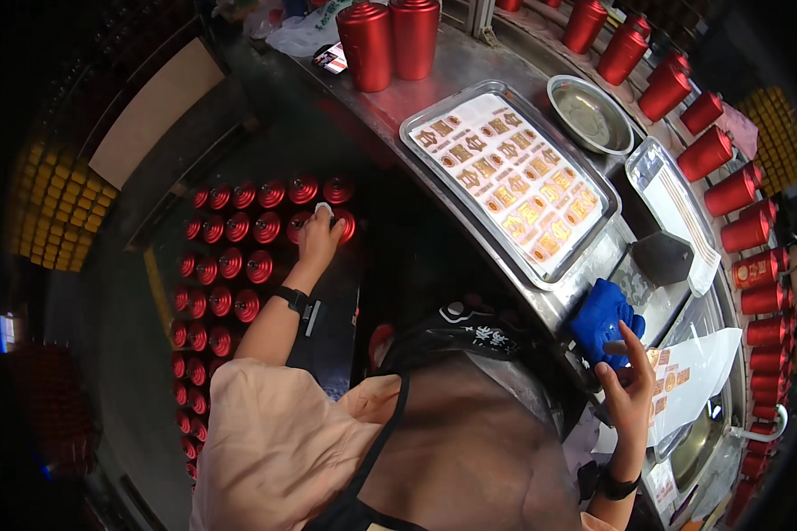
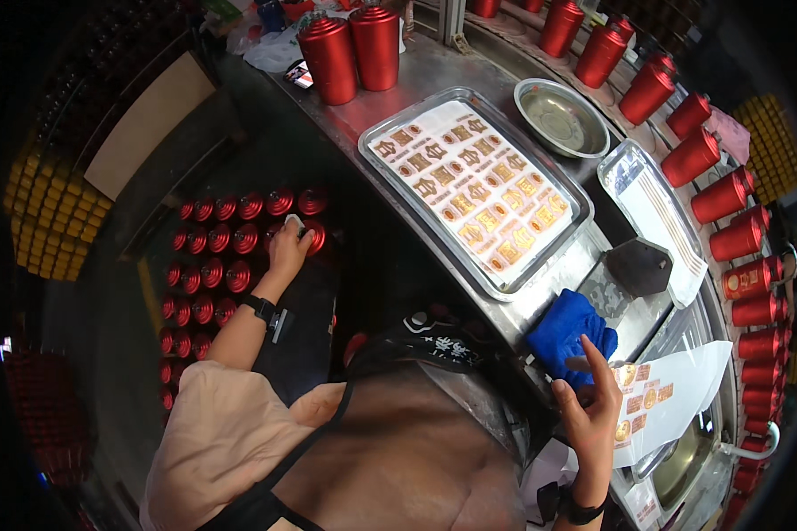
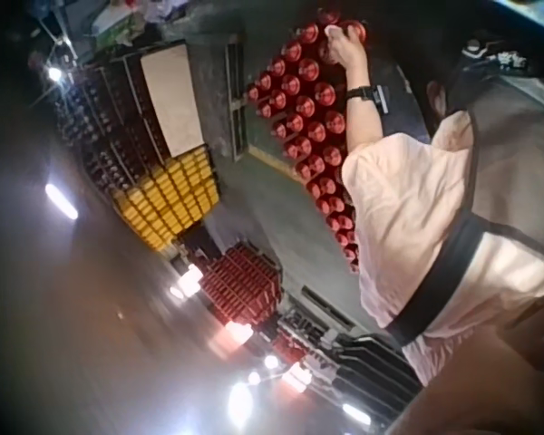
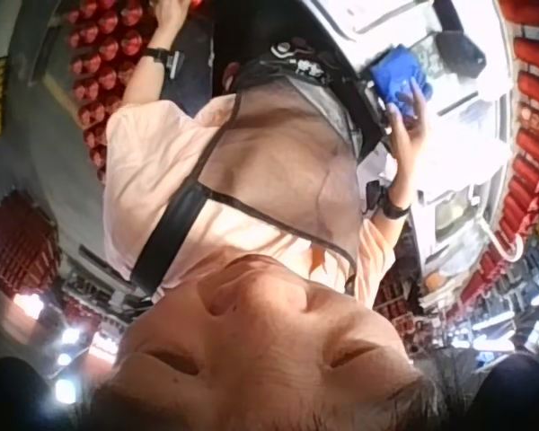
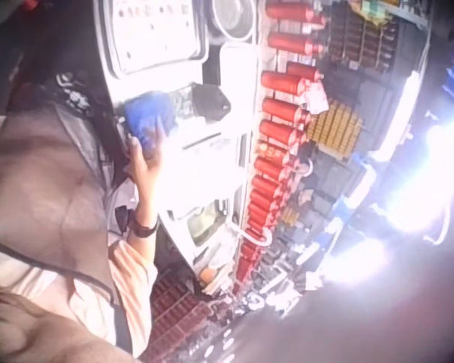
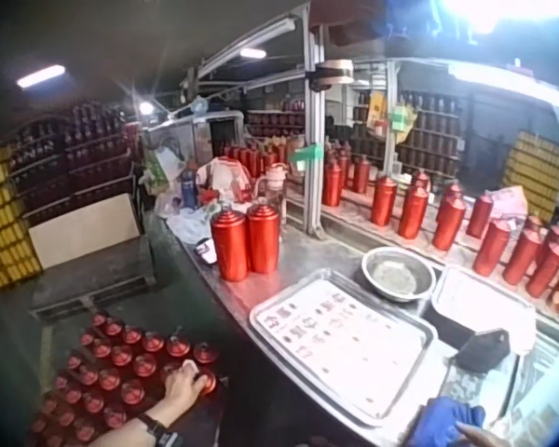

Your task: Applying adhesive labels and gold-colored decorative seals to red thermos bottles on an assembly line.

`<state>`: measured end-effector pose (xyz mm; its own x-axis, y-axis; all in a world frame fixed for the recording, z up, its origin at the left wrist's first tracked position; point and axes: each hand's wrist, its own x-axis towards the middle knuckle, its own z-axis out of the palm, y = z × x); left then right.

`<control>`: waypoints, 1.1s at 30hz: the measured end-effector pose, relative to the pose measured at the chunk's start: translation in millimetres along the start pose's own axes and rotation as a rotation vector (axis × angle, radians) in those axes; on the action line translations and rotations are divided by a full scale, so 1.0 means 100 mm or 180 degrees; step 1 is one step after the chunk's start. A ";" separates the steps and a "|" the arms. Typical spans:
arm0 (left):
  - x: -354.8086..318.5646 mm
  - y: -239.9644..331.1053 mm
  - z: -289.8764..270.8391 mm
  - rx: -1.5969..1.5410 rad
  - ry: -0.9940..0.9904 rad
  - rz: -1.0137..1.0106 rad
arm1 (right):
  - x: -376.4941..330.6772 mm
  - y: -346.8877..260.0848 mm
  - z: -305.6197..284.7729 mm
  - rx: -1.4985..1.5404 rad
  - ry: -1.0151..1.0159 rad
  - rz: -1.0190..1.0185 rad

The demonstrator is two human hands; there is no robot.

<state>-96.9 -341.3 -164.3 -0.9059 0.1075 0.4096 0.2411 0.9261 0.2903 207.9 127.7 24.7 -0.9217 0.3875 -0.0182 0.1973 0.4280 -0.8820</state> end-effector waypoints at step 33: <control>0.00 -1.61 -0.37 0.0772 -0.0363 -0.2212 | 0.12 -0.21 0.14 -0.0442 -0.0007 0.0145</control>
<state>-122.4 -504.3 -178.9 -0.8553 -0.5074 0.1051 -0.4721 0.8467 0.2454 187.9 111.6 36.2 -0.9114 0.4074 -0.0580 0.2833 0.5188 -0.8066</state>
